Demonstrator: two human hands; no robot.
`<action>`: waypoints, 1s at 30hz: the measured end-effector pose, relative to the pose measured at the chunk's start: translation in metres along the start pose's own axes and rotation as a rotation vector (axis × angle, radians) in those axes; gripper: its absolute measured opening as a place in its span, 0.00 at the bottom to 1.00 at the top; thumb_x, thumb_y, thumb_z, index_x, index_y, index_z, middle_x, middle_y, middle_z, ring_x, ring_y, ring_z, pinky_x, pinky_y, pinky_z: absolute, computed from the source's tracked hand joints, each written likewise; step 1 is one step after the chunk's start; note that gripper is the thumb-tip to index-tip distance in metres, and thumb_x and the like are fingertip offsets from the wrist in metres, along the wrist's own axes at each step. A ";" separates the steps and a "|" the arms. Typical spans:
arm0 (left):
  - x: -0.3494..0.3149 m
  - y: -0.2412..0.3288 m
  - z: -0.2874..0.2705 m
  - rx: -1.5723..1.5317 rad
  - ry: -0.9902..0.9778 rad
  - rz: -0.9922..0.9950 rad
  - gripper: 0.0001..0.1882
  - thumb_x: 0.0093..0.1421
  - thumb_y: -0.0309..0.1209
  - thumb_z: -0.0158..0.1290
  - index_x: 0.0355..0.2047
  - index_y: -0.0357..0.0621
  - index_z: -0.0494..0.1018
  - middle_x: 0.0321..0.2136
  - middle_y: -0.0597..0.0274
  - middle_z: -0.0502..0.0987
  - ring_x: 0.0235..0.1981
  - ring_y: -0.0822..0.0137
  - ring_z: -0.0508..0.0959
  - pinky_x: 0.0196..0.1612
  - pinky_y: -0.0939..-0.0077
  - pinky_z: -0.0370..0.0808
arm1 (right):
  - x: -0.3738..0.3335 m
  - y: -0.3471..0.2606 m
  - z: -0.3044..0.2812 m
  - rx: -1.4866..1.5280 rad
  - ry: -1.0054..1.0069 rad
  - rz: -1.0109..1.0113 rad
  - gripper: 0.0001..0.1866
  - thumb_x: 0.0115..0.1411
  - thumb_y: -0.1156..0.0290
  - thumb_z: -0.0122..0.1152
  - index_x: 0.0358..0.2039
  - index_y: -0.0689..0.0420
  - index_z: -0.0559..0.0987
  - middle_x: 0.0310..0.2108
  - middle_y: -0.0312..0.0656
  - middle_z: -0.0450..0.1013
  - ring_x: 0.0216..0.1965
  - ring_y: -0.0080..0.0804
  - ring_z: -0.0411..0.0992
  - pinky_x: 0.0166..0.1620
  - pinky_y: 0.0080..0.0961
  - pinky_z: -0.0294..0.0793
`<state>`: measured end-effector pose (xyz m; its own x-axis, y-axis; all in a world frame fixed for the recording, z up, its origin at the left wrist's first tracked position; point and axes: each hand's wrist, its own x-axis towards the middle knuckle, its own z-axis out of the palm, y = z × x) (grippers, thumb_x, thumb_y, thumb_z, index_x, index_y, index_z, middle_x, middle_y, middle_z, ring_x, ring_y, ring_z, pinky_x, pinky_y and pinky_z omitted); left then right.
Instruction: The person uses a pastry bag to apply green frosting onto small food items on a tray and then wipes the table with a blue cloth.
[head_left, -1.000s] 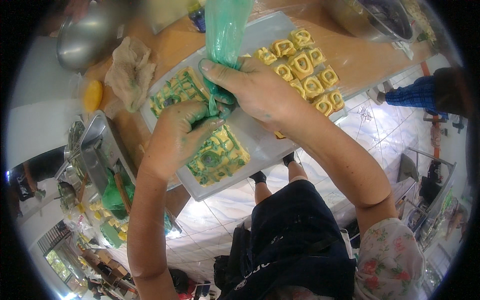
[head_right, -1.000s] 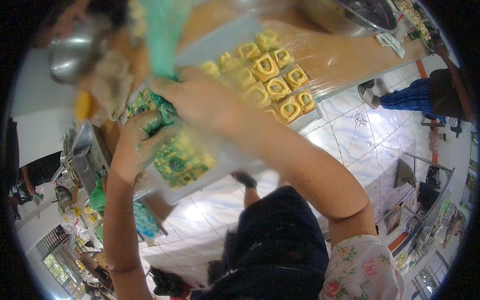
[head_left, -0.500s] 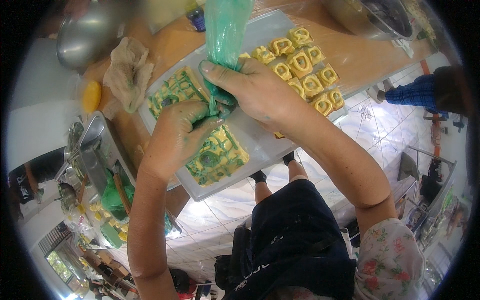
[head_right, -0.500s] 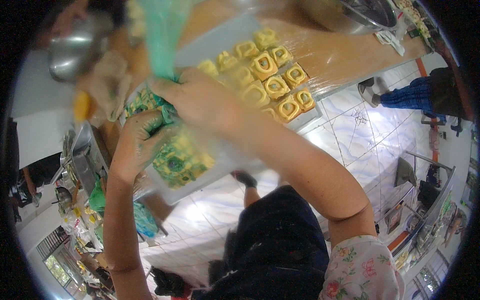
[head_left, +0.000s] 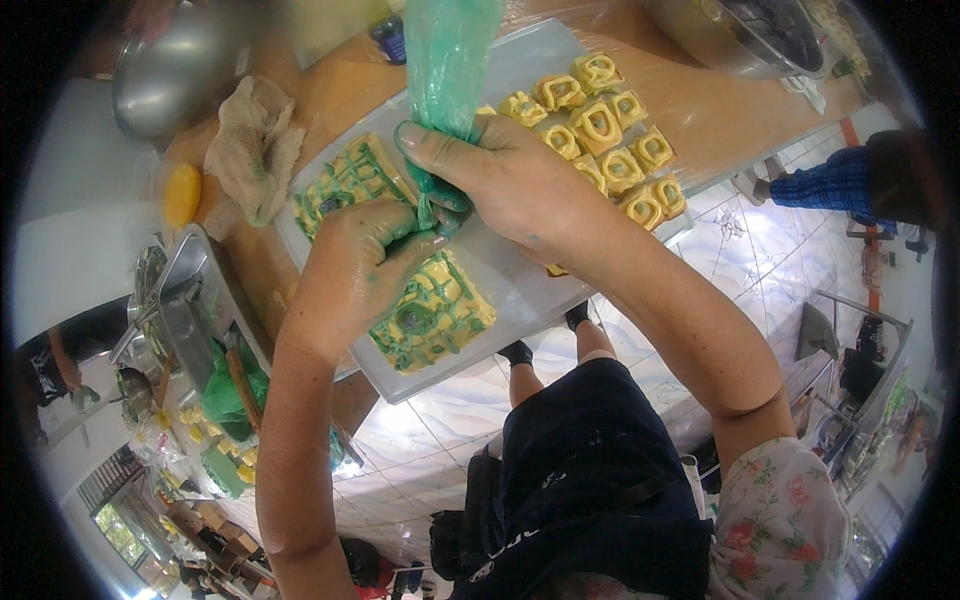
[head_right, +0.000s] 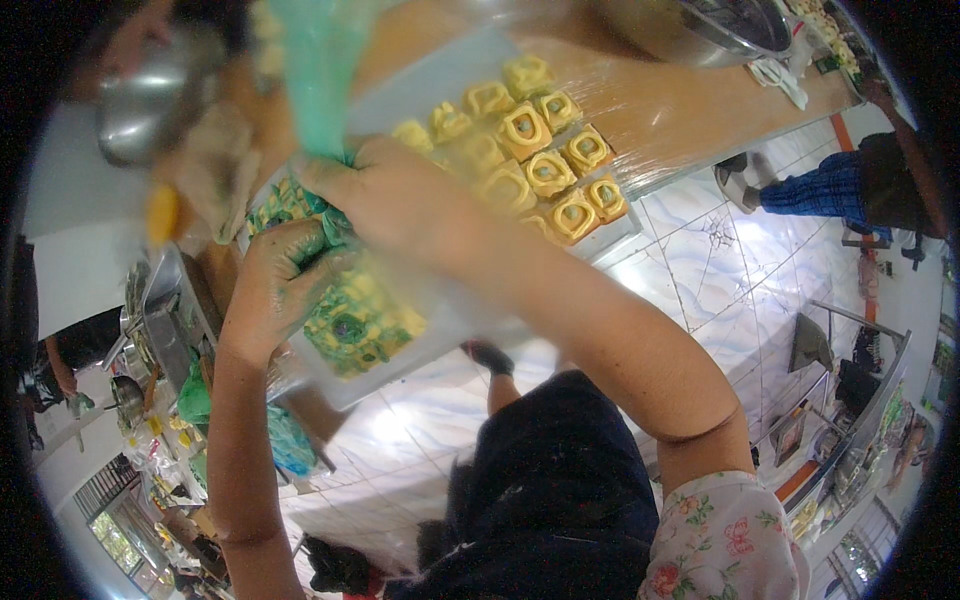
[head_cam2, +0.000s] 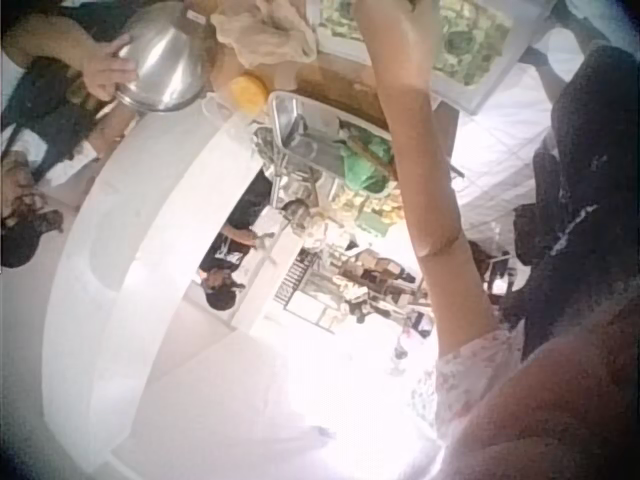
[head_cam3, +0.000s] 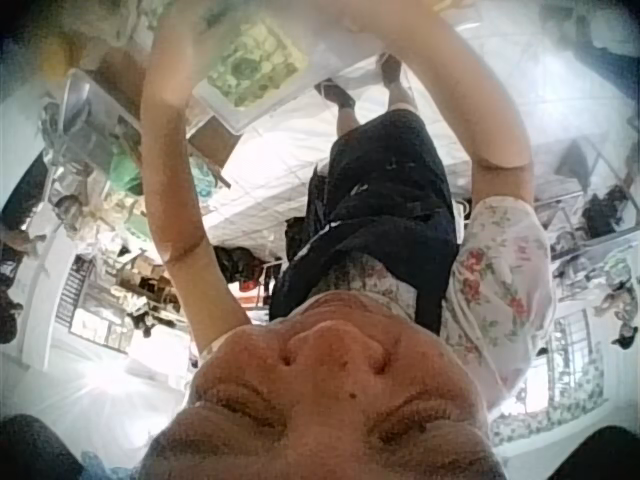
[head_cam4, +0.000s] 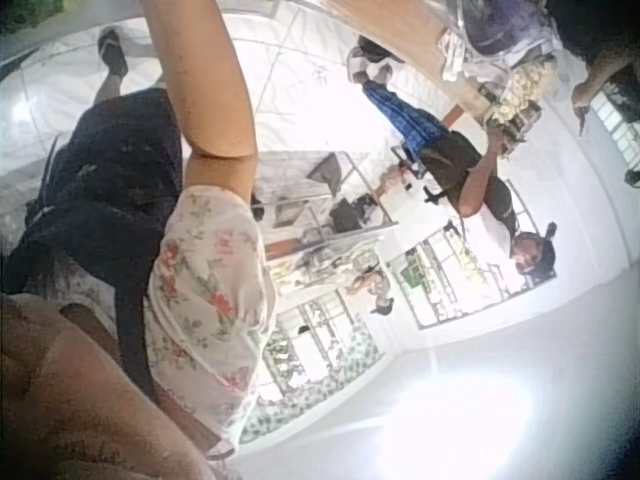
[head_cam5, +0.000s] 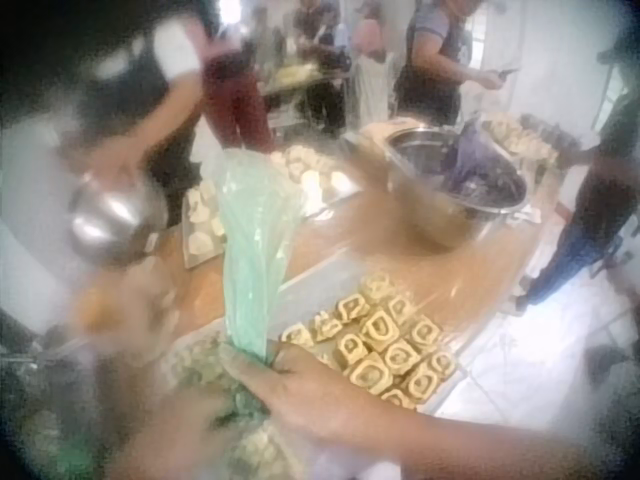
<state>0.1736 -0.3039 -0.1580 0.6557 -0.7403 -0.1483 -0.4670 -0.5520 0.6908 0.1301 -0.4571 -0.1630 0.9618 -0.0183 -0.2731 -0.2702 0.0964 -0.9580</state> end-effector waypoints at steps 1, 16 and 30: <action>0.000 0.000 0.000 0.000 0.000 0.001 0.08 0.44 0.26 0.53 0.22 0.32 0.70 0.20 0.48 0.71 0.23 0.53 0.72 0.27 0.70 0.67 | 0.000 0.000 0.000 0.000 0.001 0.000 0.24 0.54 0.52 0.47 0.34 0.64 0.74 0.28 0.47 0.72 0.29 0.33 0.70 0.35 0.26 0.68; -0.002 0.005 -0.001 -0.009 0.014 0.008 0.07 0.44 0.25 0.53 0.22 0.33 0.70 0.20 0.48 0.70 0.23 0.52 0.71 0.27 0.69 0.67 | 0.001 0.003 -0.001 0.031 0.000 -0.005 0.24 0.54 0.53 0.50 0.34 0.66 0.72 0.26 0.40 0.69 0.28 0.22 0.66 0.32 0.18 0.65; -0.013 0.018 -0.029 -0.045 -0.108 -0.033 0.09 0.45 0.29 0.54 0.26 0.35 0.71 0.22 0.50 0.72 0.24 0.56 0.72 0.30 0.71 0.67 | -0.010 -0.018 0.010 0.010 -0.028 -0.068 0.20 0.54 0.55 0.50 0.31 0.63 0.74 0.22 0.35 0.67 0.25 0.18 0.63 0.30 0.16 0.64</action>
<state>0.1739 -0.2937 -0.1232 0.6013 -0.7604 -0.2454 -0.4175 -0.5609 0.7149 0.1260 -0.4491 -0.1420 0.9789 0.0023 -0.2045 -0.2036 0.1053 -0.9734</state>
